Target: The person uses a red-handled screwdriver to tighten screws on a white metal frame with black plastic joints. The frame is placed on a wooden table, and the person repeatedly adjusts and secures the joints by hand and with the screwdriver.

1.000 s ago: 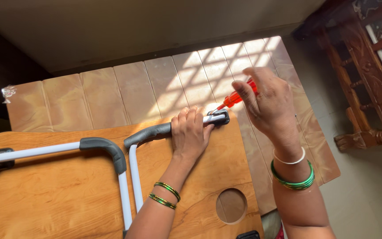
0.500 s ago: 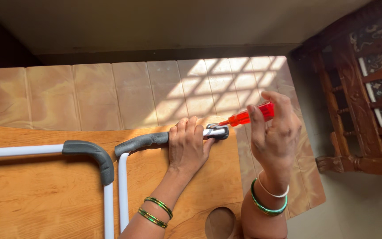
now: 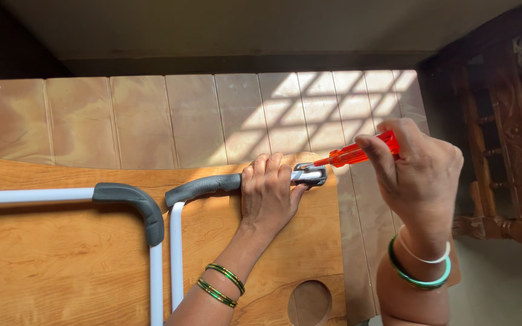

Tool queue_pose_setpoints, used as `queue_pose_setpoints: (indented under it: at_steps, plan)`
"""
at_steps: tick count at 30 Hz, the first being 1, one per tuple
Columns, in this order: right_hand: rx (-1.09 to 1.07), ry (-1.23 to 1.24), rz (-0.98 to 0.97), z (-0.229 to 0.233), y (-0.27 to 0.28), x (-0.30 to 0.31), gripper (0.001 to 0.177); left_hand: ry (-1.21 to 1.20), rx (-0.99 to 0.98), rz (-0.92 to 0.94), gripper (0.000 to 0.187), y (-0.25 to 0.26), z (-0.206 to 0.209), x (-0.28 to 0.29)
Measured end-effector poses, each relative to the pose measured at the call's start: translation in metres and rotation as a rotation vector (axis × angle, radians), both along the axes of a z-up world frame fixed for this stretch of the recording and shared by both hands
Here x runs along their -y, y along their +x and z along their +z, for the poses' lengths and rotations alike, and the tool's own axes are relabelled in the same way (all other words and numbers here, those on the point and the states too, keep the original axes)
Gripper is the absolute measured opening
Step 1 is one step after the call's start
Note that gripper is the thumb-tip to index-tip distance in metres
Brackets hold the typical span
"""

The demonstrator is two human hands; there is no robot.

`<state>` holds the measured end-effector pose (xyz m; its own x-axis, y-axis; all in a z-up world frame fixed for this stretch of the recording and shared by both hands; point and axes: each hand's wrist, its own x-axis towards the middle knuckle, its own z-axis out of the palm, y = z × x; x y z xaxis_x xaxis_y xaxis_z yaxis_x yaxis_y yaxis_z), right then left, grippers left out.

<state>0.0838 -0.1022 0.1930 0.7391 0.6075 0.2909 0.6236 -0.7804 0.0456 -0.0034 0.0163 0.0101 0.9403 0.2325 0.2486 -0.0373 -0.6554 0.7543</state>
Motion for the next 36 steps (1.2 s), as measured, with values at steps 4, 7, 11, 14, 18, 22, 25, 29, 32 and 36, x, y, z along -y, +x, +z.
queue_pose_setpoints:
  at_steps: [4, 7, 11, 14, 18, 22, 25, 29, 32, 36]
  plan:
    - [-0.231, 0.048, 0.111, 0.018, -0.002, -0.006, 0.016, -0.039, -0.032, -0.013, 0.043, 0.001, 0.001, -0.001]
    - [-0.25, -0.011, 0.145, 0.029, -0.009, -0.013, 0.011, -0.047, -0.035, -0.012, 0.042, 0.0, 0.002, -0.001]
    - [-0.239, -0.051, 0.277, 0.038, -0.011, -0.02, 0.01, -0.053, -0.069, -0.021, 0.04, 0.001, 0.002, -0.001]
    - [-0.262, -0.005, 0.311, 0.038, -0.009, -0.018, 0.018, -0.048, -0.03, -0.003, 0.041, 0.002, 0.003, 0.0]
    - [-0.231, 0.004, 0.158, 0.025, -0.002, -0.008, 0.037, -0.051, -0.057, -0.018, 0.04, 0.001, 0.002, 0.0]
    - [-0.127, -0.315, -0.208, 0.016, -0.002, 0.003, 0.037, -0.04, -0.042, -0.016, 0.04, 0.002, 0.003, -0.001]
    - [-0.225, -0.157, -0.026, 0.02, -0.005, 0.003, 0.026, -0.036, -0.03, -0.009, 0.04, 0.002, 0.004, -0.002]
    - [-0.27, -0.092, 0.238, 0.032, -0.008, -0.002, 0.013, -0.039, -0.053, -0.02, 0.04, 0.002, 0.004, -0.001]
    - [-0.227, -0.093, 0.321, 0.033, -0.006, -0.009, 0.012, -0.047, -0.038, -0.012, 0.04, 0.002, 0.004, -0.001]
    - [-0.27, 0.013, 0.25, 0.028, -0.001, -0.01, 0.027, -0.047, -0.043, -0.012, 0.039, 0.003, 0.004, -0.001]
